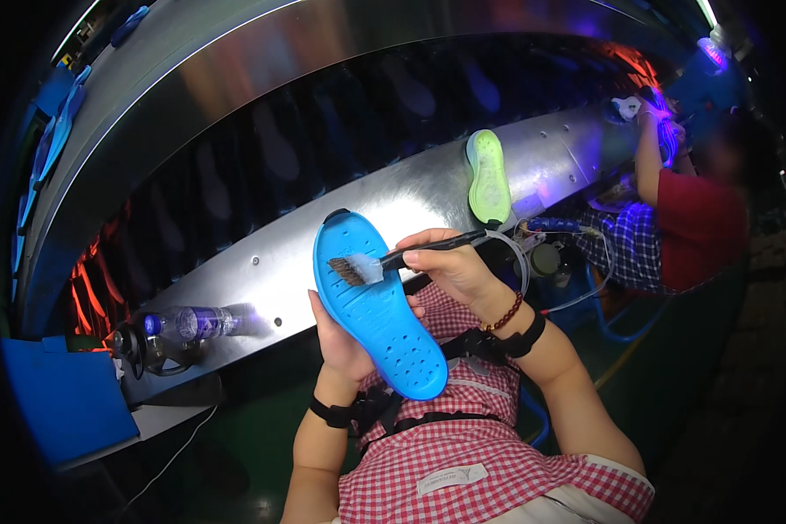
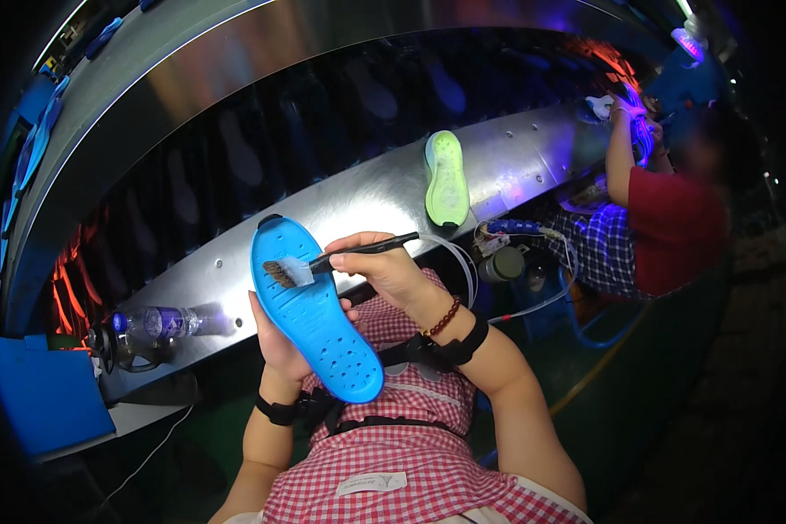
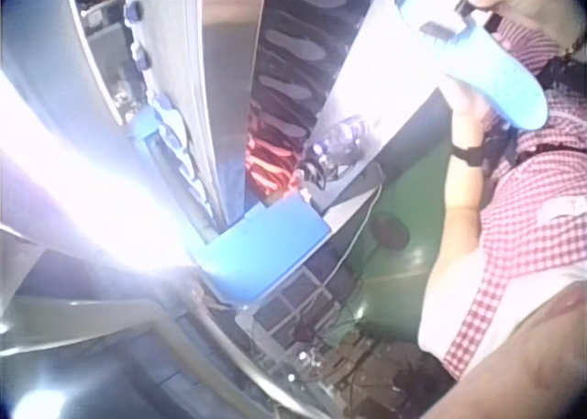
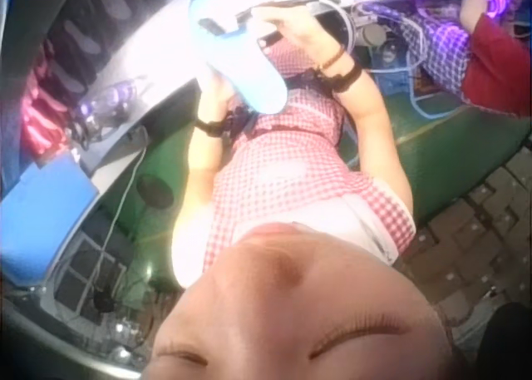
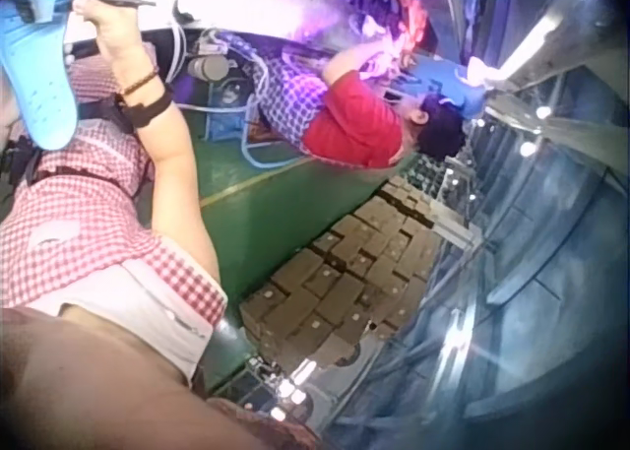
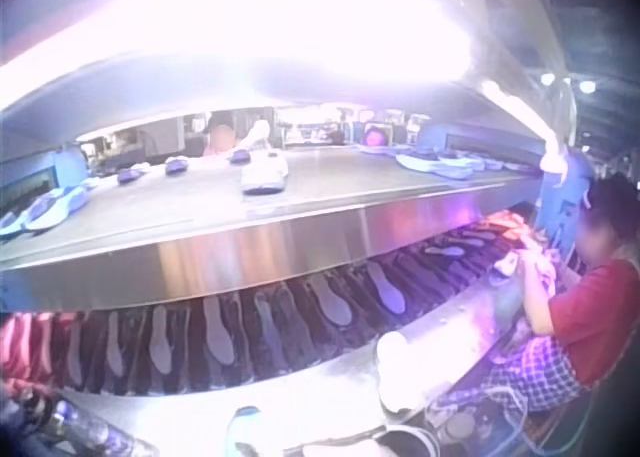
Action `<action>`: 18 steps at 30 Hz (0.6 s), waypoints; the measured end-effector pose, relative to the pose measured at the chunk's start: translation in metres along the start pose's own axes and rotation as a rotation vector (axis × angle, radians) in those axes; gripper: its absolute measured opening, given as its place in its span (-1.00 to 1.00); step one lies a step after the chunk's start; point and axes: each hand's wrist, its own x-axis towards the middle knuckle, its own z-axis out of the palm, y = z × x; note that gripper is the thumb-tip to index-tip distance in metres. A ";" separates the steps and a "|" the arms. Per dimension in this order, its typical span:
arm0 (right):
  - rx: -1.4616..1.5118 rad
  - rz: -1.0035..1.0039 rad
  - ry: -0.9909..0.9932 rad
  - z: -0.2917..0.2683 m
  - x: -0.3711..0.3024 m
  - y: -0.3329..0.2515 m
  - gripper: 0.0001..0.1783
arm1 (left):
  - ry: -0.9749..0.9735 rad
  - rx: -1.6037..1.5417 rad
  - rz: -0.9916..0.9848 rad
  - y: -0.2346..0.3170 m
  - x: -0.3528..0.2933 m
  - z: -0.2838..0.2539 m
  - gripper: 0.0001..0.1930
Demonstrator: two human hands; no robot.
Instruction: Apply adhesive to the surface of blue shoe soles using a brush on an assembly line.
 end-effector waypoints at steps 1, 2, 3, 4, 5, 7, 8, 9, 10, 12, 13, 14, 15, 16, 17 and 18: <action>0.008 0.003 -0.001 -0.001 0.003 0.002 -0.76 | 0.001 -0.039 -0.013 -0.001 0.000 0.000 0.06; -0.041 -0.024 0.014 -0.002 0.007 0.003 -0.76 | -0.001 -0.077 -0.026 -0.003 0.000 0.001 0.04; -0.091 -0.050 0.030 -0.002 0.009 0.005 -0.76 | 0.005 -0.074 -0.027 -0.004 0.000 0.001 0.04; -0.129 -0.060 0.038 -0.002 0.011 0.004 -0.76 | 0.041 -0.099 -0.012 -0.005 0.001 0.001 0.02; -0.125 -0.062 0.037 -0.001 0.014 0.003 -0.76 | 0.076 -0.123 0.003 -0.006 0.001 0.001 -0.01; -0.195 -0.107 0.073 0.006 0.017 -0.003 -0.77 | 0.119 -0.127 0.009 -0.006 0.000 0.003 -0.04; -0.226 -0.128 0.080 0.011 0.018 -0.006 -0.78 | 0.121 -0.075 0.051 -0.006 0.001 0.002 -0.06; -0.223 -0.126 0.077 0.016 0.018 -0.007 -0.78 | 0.125 -0.025 0.094 -0.007 0.001 -0.001 -0.09; -0.302 -0.162 0.057 0.021 0.018 -0.007 -0.78 | 0.129 -0.023 0.097 -0.009 0.002 -0.004 -0.09; -0.429 -0.248 0.007 0.028 0.017 -0.001 -0.78 | 0.128 0.037 0.185 -0.011 0.006 -0.010 -0.17; -0.506 -0.234 0.032 0.040 0.010 0.001 -0.81 | 0.131 0.038 0.189 -0.011 0.009 -0.009 -0.17; -0.754 -0.430 -0.023 0.045 0.004 0.002 -0.81 | 0.293 0.035 0.241 -0.010 0.012 -0.008 -0.19; -1.000 -0.632 -0.074 0.048 0.000 0.004 -0.80 | 0.453 0.035 0.288 -0.008 0.016 -0.007 -0.22; -1.017 -0.648 -0.119 0.048 -0.004 0.009 -0.78 | 0.472 0.043 0.331 -0.004 0.017 -0.008 -0.21; -1.029 -0.605 -0.176 0.045 -0.011 0.010 -0.77 | 0.476 0.046 0.330 0.003 0.013 -0.010 -0.21; -1.048 -0.535 -0.236 0.039 -0.019 0.009 -0.77 | 0.396 0.095 0.330 0.012 0.007 -0.012 -0.17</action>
